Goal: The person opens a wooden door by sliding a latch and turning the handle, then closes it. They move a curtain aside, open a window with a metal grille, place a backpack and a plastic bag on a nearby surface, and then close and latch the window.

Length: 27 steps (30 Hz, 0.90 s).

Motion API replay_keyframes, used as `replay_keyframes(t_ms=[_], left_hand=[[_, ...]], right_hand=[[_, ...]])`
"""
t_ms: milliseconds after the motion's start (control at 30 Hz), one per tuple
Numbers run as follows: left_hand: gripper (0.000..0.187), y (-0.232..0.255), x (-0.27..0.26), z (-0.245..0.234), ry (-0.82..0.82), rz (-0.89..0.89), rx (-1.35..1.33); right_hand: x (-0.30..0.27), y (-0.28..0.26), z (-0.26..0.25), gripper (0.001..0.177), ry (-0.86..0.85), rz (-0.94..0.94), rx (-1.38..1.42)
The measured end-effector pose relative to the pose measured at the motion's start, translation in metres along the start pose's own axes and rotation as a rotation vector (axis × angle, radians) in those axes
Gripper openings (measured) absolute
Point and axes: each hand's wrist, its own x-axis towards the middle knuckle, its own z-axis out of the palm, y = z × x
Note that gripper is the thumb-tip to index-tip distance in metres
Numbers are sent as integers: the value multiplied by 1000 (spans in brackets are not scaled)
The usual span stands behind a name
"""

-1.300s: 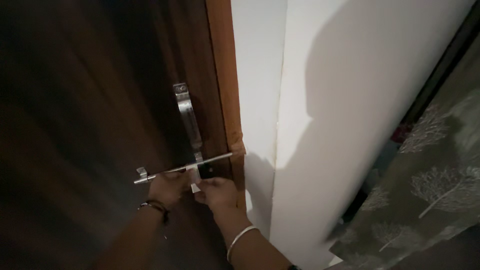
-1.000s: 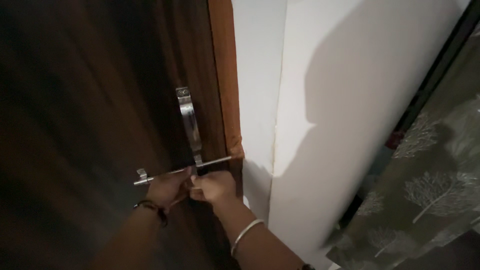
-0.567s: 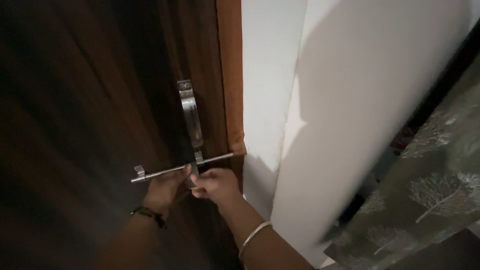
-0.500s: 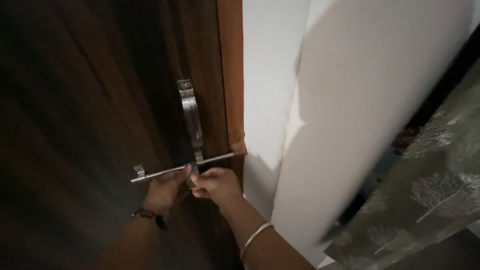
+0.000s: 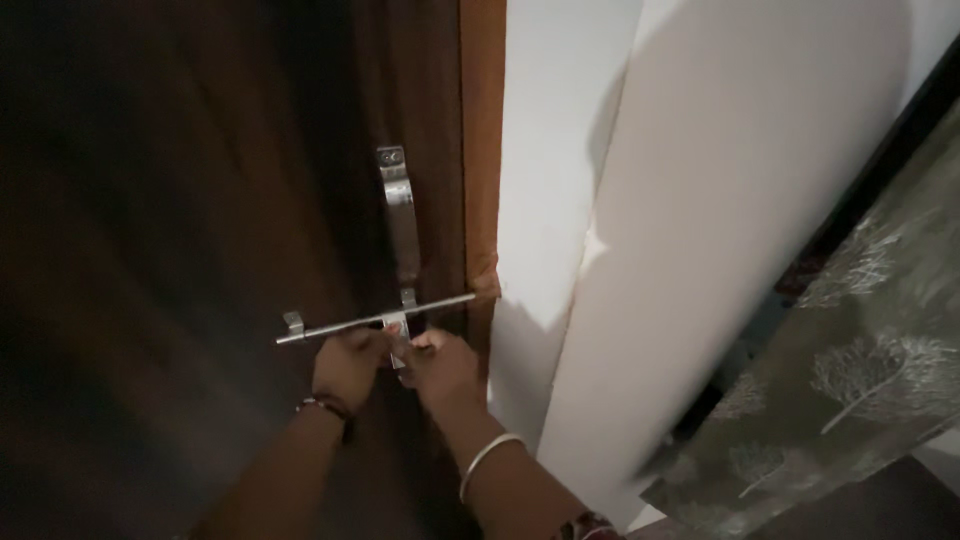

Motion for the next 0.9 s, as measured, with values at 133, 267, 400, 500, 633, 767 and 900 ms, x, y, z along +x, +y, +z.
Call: replay_keyframes(t_ms=[133,267,400,500,633,767,900], left_hand=[[43,16,2,-10,-86,-147,100],[43,29,7,-23,-144,-226,3],[39,25,12,-25,-202,-152,-264],[39,14,9,-19,-174,-274,-272],[41,8,7,-17,-145,-243,-118],[44,8,2,-18,-109,-40,2],[48,14,-3,-19,-86,41,208]], right_hand=[[8,-2,-4,28,-6,-106,-42],[25,-13,-1,26,-81,107,199],[22,-21,-2,31,-95,139,234],[14,-23,-5,24,-72,138,113],[14,-24,-4,22,-74,142,49],[16,-10,-2,23,-120,76,182],[12,3,8,25,-48,23,203]])
